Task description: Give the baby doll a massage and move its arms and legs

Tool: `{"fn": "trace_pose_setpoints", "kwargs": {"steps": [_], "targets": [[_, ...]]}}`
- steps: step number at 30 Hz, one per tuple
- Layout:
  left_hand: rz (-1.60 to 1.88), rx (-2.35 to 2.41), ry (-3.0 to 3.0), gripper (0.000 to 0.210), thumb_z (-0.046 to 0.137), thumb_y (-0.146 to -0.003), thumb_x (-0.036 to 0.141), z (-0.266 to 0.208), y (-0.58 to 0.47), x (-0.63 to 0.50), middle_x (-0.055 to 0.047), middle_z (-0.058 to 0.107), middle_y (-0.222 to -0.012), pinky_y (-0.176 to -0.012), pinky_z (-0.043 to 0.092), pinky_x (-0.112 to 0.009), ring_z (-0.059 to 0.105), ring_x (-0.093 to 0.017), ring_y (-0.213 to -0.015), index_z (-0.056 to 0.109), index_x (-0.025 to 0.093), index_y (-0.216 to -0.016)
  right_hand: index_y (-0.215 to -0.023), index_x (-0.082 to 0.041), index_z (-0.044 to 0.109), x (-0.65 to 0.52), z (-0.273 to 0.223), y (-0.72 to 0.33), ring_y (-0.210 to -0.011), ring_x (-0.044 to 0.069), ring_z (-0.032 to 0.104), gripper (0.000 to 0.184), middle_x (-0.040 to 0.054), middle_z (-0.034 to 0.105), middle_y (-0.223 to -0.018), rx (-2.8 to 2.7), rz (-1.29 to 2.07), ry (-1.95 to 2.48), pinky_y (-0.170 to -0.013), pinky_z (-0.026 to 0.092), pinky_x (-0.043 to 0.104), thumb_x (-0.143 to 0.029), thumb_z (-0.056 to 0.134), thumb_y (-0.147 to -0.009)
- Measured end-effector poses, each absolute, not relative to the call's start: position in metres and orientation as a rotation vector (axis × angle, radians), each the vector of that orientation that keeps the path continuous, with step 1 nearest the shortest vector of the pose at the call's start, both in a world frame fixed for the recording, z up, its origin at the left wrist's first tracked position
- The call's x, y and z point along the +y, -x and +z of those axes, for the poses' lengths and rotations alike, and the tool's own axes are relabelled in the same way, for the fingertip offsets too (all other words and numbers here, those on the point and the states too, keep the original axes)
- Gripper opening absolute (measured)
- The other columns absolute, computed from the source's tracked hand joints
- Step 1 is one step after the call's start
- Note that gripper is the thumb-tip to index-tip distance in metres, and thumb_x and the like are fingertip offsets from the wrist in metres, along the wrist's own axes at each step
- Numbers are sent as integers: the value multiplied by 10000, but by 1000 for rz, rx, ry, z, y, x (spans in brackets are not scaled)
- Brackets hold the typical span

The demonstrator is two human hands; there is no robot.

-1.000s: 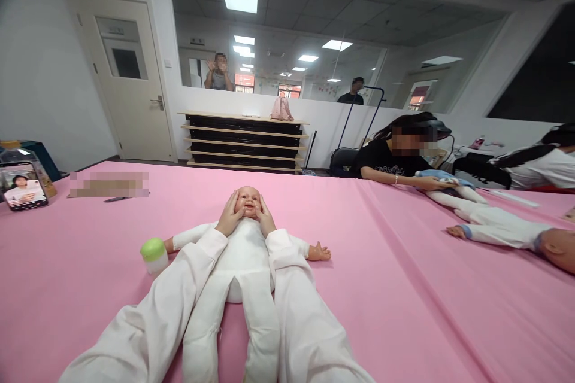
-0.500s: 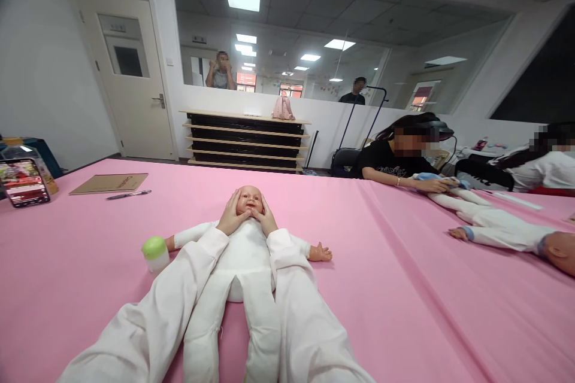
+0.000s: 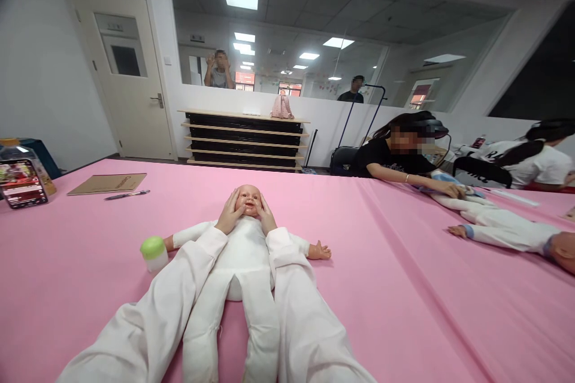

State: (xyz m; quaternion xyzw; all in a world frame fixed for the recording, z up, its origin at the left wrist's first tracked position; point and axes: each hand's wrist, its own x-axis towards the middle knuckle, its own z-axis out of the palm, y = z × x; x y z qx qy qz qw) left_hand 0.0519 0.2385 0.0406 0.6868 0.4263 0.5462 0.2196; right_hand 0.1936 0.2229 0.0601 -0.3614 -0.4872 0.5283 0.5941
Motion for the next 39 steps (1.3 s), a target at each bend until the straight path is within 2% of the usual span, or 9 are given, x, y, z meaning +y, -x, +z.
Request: {"fn": "trace_pose_setpoints", "kwargs": {"steps": [8,12,17,22,25,31,39], "targets": [[1501,1205,-1915,699,583,-719,359,47,-53,231,-99,264,-1425,-1098,153,-392,182,-230,-1334,309,178,-1336,-1314,-220,372,223,59,-194,-1245,231,375,827,66,356,-1381,-1176,1213,849,-1008,361,363,-475,685,-592],[1490,1220,-1936,737,606,-698,370,48,-53,230,-122,271,-1418,-1095,164,-394,190,-241,-1330,304,151,-1334,-1325,-207,349,221,61,-195,-1243,232,377,872,73,354,-1382,-1208,1182,870,-1025,336,371,-384,725,-559],[1462,1213,-1950,684,551,-746,362,45,-52,233,-104,247,-1432,-1100,146,-396,169,-225,-1337,282,166,-1344,-1328,-198,344,222,59,-194,-1232,246,389,890,76,351,-1383,-1183,1187,872,-1003,365,383,-347,730,-540],[1471,1211,-1918,564,437,-819,356,43,-52,237,-104,248,-1433,-1105,131,-381,168,-212,-1338,315,151,-1331,-1298,-240,385,228,54,-193,-1217,246,411,778,51,371,-1372,-1131,1247,829,-977,392,399,-411,671,-595],[1459,1204,-1938,622,487,-790,382,44,-52,235,-100,239,-1436,-1101,142,-403,162,-226,-1339,294,163,-1339,-1299,-235,386,228,54,-194,-1249,236,370,771,44,361,-1379,-1156,1217,826,-1016,351,378,-446,662,-610],[1448,1245,-2002,839,651,-653,383,47,-52,231,-138,238,-1427,-1092,167,-426,167,-270,-1332,255,137,-1350,-1366,-216,260,223,57,-197,-1254,253,359,944,63,298,-1411,-1239,1233,871,-1017,357,384,-395,719,-561],[1470,1221,-2040,774,604,-697,379,43,-51,235,-153,246,-1421,-1088,171,-436,177,-267,-1330,261,126,-1343,-1366,-201,259,229,52,-198,-1267,249,337,977,72,296,-1412,-1257,1202,859,-1041,323,380,-389,733,-533]]}}
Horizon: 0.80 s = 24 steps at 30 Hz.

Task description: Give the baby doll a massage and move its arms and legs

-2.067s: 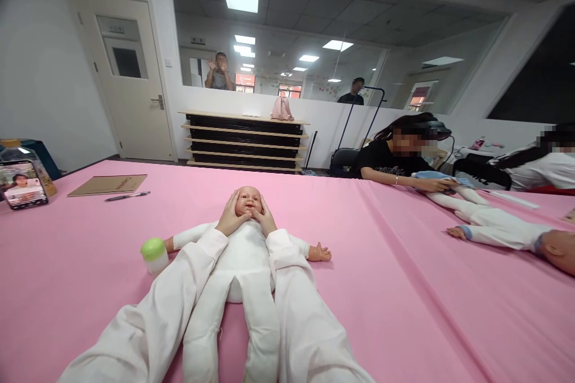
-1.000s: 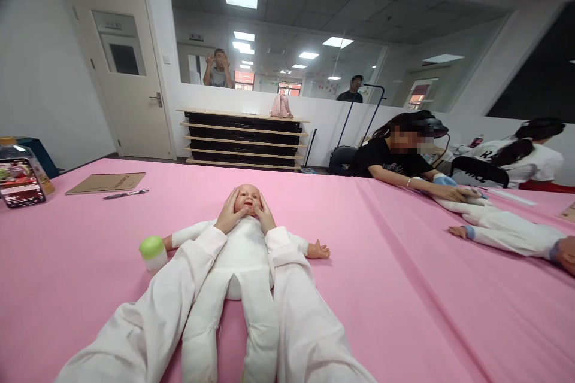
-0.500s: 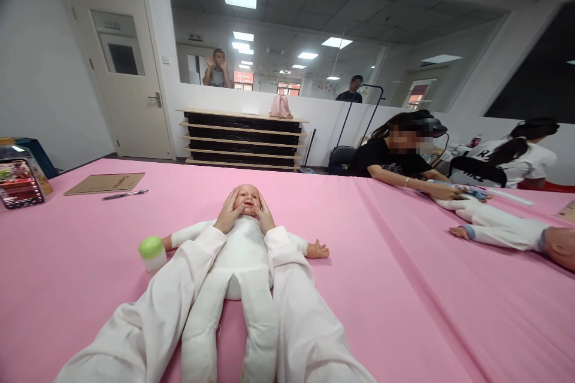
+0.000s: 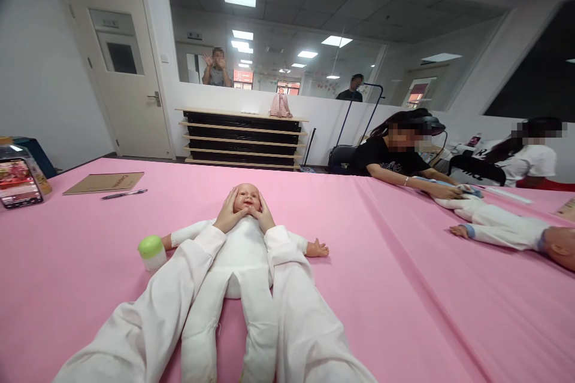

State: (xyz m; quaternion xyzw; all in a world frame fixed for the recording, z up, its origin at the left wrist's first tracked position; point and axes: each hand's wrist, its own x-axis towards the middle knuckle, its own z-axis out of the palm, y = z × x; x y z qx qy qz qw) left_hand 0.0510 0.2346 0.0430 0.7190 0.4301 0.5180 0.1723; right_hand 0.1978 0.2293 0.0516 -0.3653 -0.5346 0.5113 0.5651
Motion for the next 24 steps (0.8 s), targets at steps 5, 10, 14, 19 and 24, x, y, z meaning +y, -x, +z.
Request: {"fn": "trace_pose_setpoints", "kwargs": {"steps": [5,10,14,19,24], "targets": [[1452,1198,-2015,684,531,-753,368,41,-49,238,-145,229,-1431,-1095,145,-433,158,-259,-1336,276,124,-1340,-1347,-240,302,232,50,-200,-1261,248,348,867,45,318,-1403,-1235,1246,834,-1017,356,393,-437,689,-597],[1453,1194,-2005,689,533,-751,390,42,-49,238,-131,230,-1433,-1094,145,-436,158,-256,-1337,277,143,-1341,-1334,-239,329,228,54,-198,-1268,251,336,841,43,320,-1402,-1213,1238,826,-1009,362,397,-479,672,-605],[1451,1217,-2022,815,621,-674,417,44,-50,235,-140,240,-1426,-1089,162,-440,165,-272,-1333,257,142,-1348,-1361,-207,272,223,58,-197,-1264,254,343,956,70,300,-1410,-1245,1223,857,-1029,342,384,-412,727,-546],[1450,1217,-2033,834,636,-659,413,44,-51,233,-142,240,-1424,-1086,163,-453,165,-281,-1332,251,150,-1350,-1368,-191,254,222,59,-197,-1264,251,342,974,75,307,-1406,-1273,1198,867,-1043,321,386,-371,731,-539],[1480,1183,-2005,766,601,-696,387,42,-50,237,-126,240,-1428,-1091,159,-441,170,-266,-1333,263,166,-1347,-1368,-199,251,226,55,-198,-1255,253,357,945,72,289,-1415,-1255,1226,851,-1018,356,393,-371,716,-563]]}}
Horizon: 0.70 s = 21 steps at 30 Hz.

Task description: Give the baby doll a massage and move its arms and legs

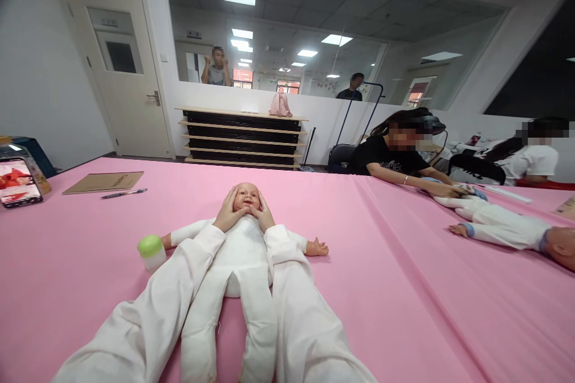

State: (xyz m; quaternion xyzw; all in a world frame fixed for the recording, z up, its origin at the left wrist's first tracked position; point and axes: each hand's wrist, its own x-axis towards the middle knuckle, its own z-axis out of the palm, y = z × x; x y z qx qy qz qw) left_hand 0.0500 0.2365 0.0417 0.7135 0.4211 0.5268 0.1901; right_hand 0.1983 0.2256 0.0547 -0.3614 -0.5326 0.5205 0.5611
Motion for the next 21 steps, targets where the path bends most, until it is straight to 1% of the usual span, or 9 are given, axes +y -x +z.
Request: {"fn": "trace_pose_setpoints", "kwargs": {"steps": [2,5,8,11,15,21], "targets": [[1474,1166,-1992,714,566,-727,378,41,-49,238,-119,239,-1430,-1096,146,-435,166,-260,-1335,275,168,-1344,-1362,-216,264,228,52,-199,-1249,255,367,915,65,286,-1416,-1239,1249,836,-1001,374,402,-396,701,-579],[1452,1168,-1967,634,498,-778,365,40,-49,240,-115,227,-1437,-1102,121,-429,149,-245,-1340,287,161,-1340,-1338,-235,321,231,50,-200,-1258,240,355,822,50,336,-1394,-1230,1240,805,-1016,353,391,-462,658,-623],[1451,1170,-1955,646,503,-775,383,42,-49,238,-111,233,-1435,-1102,123,-426,147,-240,-1341,284,165,-1342,-1324,-241,351,231,51,-200,-1266,232,342,772,44,376,-1372,-1237,1221,811,-1027,336,381,-505,625,-653],[1471,1169,-1964,737,571,-721,420,44,-51,236,-124,241,-1428,-1097,148,-423,163,-253,-1336,279,158,-1344,-1331,-254,338,229,53,-200,-1266,242,340,808,40,357,-1383,-1246,1216,835,-1022,340,393,-497,655,-629],[1476,1201,-1984,830,637,-659,425,45,-52,233,-143,238,-1425,-1089,164,-441,165,-271,-1333,264,148,-1347,-1342,-225,322,224,57,-198,-1275,246,322,888,57,345,-1387,-1260,1191,854,-1029,335,380,-469,703,-578],[1447,1200,-2007,727,570,-730,373,43,-50,235,-129,230,-1433,-1093,151,-440,144,-258,-1340,256,157,-1350,-1352,-223,293,221,59,-196,-1258,243,353,946,58,318,-1402,-1245,1209,845,-1026,346,373,-399,736,-536]]}}
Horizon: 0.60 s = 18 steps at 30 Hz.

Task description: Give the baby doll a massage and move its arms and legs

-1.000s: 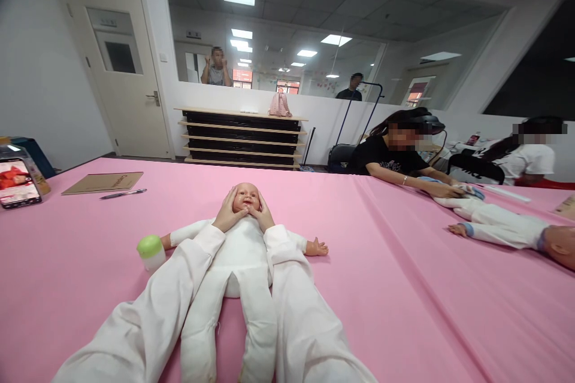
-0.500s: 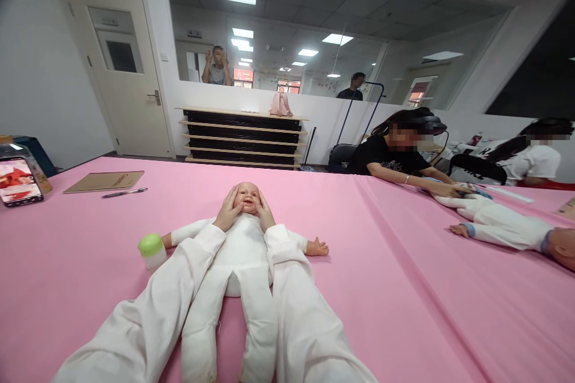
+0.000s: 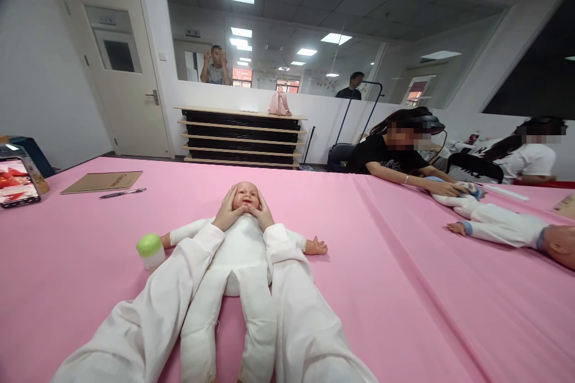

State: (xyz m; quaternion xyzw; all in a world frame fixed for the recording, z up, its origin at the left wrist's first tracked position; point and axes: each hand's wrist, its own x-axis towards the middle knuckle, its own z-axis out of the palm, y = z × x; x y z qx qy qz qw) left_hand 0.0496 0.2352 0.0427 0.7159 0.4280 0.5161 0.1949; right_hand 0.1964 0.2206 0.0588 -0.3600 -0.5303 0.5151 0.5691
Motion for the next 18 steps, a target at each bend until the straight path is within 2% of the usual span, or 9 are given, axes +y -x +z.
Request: {"fn": "trace_pose_setpoints", "kwargs": {"steps": [9,13,18], "targets": [[1474,1182,-1969,629,493,-783,350,41,-50,238,-119,248,-1428,-1101,147,-407,169,-234,-1337,286,142,-1340,-1289,-230,403,227,57,-196,-1255,230,361,770,31,368,-1377,-1142,1248,817,-1046,312,369,-498,651,-610],[1473,1184,-1964,619,494,-783,358,42,-50,238,-95,252,-1430,-1101,146,-415,173,-229,-1336,288,178,-1338,-1291,-246,398,227,56,-196,-1251,232,368,789,28,363,-1380,-1159,1256,821,-1040,321,371,-499,666,-593],[1454,1186,-1968,651,511,-767,386,43,-49,237,-110,233,-1434,-1103,130,-418,161,-244,-1338,292,164,-1338,-1316,-241,358,224,57,-197,-1262,240,348,844,38,328,-1399,-1184,1251,825,-1036,327,378,-453,698,-572]]}}
